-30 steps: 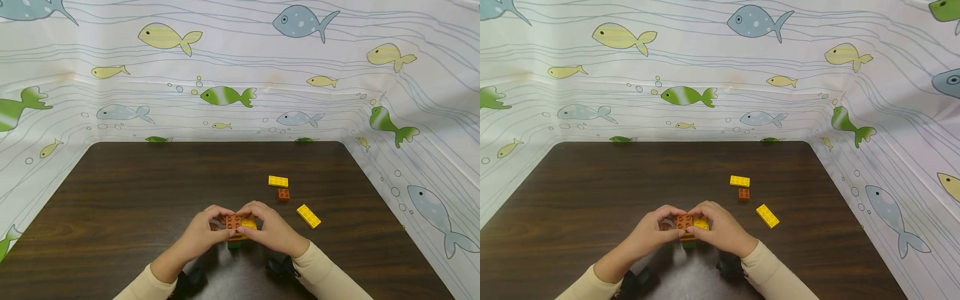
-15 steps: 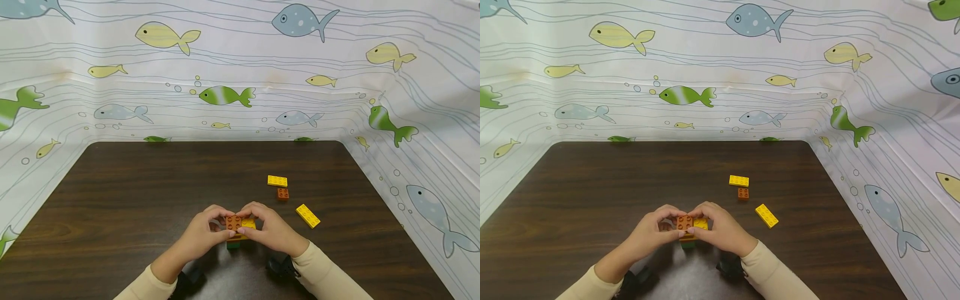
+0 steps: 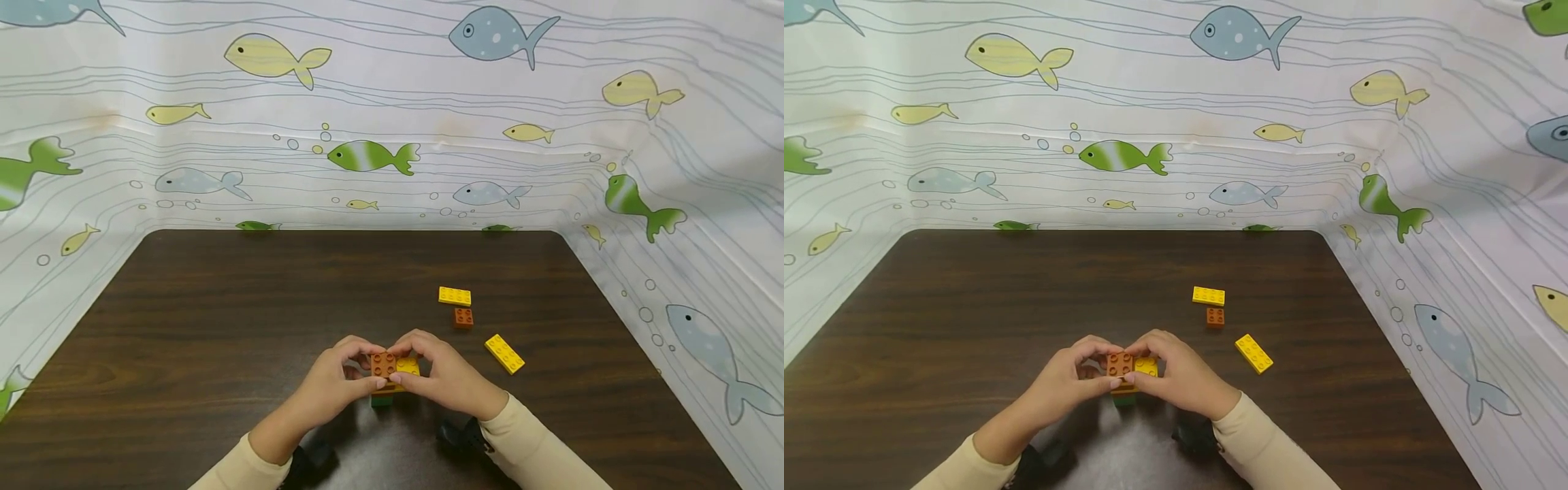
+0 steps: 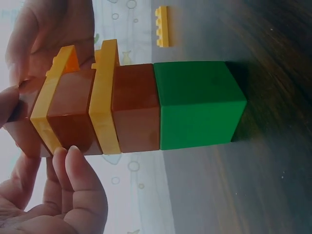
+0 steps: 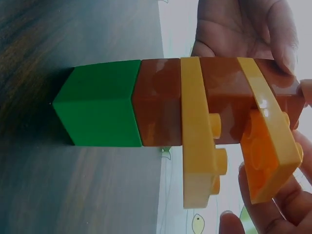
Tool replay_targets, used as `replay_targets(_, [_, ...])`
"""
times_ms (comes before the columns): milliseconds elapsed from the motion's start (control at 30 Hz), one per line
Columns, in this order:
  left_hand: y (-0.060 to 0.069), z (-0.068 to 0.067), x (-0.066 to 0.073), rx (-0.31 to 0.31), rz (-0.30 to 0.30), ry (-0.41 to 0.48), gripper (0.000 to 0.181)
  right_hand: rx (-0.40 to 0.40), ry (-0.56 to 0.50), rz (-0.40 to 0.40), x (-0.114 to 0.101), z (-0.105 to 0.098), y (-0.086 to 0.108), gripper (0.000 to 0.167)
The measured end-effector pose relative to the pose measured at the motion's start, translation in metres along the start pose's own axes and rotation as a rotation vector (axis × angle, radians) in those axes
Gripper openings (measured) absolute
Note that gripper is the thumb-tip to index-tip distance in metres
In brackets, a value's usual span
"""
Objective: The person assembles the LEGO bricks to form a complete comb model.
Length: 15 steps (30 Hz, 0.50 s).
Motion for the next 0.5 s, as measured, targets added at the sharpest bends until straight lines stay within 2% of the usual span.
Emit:
replay_targets(133, [0.0, 0.001, 0.0, -0.009, -0.017, 0.021, 0.034, 0.016, 0.022, -0.02, -0.001, -0.004, 0.002, 0.03])
replay_targets(267, [0.0, 0.002, 0.0, -0.002, -0.033, 0.025, 0.034, 0.071, 0.045, 0.022, 0.005, -0.017, 0.007, 0.036])
replay_targets(500, [0.0, 0.001, -0.002, 0.017, -0.077, 0.017, 0.034, 0.252, 0.133, 0.124, 0.032, -0.055, 0.022, 0.038])
Point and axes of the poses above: each hand's wrist, its own y-axis away from the middle knuckle, its own z-axis out of the palm, x = y × z, the point moved 8 cm from there along -y, towards the middle knuckle, and after that the axes turned 1 degree about -y, right-handed, at the moved point
